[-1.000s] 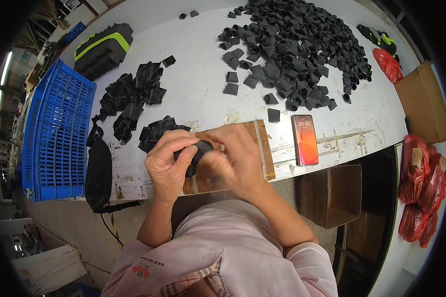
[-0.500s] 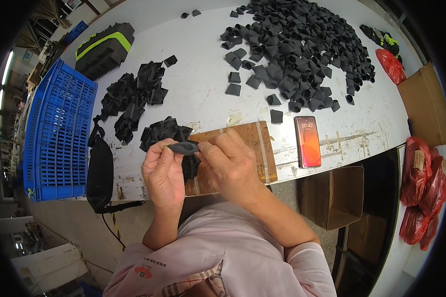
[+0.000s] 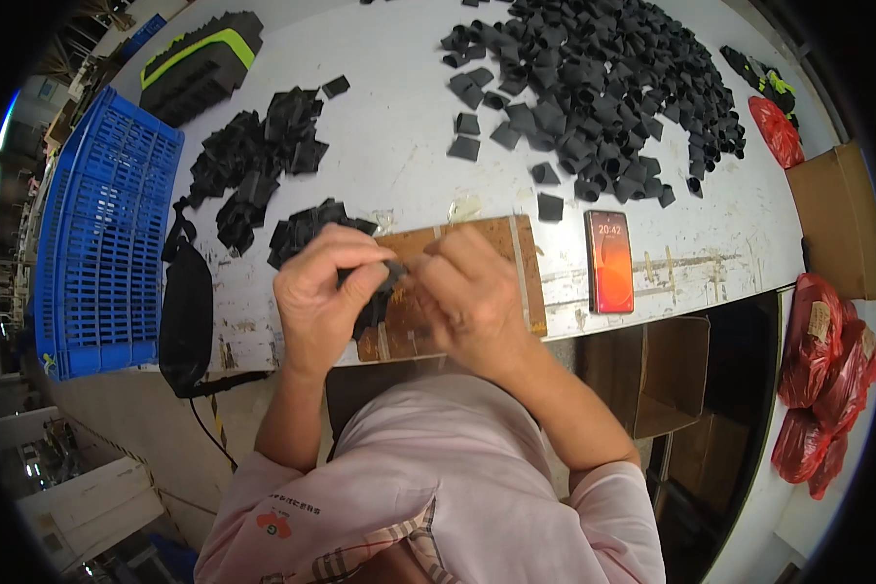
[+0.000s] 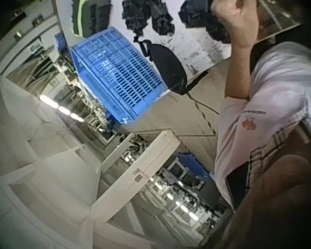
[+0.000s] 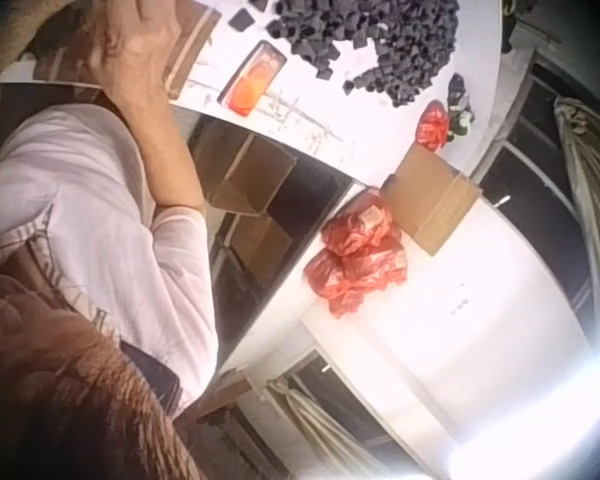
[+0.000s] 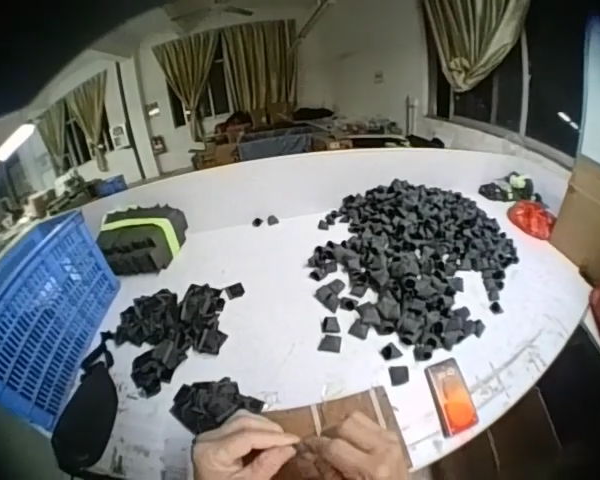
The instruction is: Inspecting and sorting small black industrial components on a workbench.
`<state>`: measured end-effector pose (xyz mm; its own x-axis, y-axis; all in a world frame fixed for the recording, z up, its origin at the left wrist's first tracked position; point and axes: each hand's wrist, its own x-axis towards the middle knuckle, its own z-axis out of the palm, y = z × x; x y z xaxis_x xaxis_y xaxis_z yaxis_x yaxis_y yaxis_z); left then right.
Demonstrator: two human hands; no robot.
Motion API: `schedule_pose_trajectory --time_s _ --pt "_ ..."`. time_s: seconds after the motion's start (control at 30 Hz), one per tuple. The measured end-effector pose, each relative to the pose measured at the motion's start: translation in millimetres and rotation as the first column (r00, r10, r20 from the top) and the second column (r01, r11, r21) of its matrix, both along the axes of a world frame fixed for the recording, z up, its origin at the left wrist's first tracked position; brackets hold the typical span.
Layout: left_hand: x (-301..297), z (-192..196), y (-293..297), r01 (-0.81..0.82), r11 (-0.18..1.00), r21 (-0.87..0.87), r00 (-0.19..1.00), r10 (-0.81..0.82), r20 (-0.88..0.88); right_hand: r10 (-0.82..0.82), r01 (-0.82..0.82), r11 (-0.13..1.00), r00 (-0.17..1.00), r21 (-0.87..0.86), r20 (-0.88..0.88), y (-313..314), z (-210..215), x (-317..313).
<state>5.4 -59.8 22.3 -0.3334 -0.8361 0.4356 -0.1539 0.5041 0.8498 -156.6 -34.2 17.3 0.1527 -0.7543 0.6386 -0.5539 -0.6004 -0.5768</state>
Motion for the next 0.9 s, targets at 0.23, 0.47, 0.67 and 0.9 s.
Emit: schedule_pose_trajectory --time_s 0.23,0.47,0.67,0.9 --pt "11 -59 -6 -0.375 0.904 0.207 0.913 0.399 -0.088 -0.280 -0.198 0.860 0.588 0.471 0.759 -38 -2 -35" --pt "2 -124 -6 -0.381 0.884 -0.272 0.484 0.441 0.756 -0.375 -0.234 0.648 0.730 0.724 0.572 20 -56 -20" --pt "10 -125 -7 -0.348 0.860 -0.372 0.688 0.504 0.522 -0.165 -0.216 0.593 0.910 0.775 0.380 42 -70 -1" --pt "3 -81 50 -0.134 0.800 -0.584 0.859 0.388 0.334 -0.319 -0.515 0.563 0.586 0.647 0.744 41 -63 20"
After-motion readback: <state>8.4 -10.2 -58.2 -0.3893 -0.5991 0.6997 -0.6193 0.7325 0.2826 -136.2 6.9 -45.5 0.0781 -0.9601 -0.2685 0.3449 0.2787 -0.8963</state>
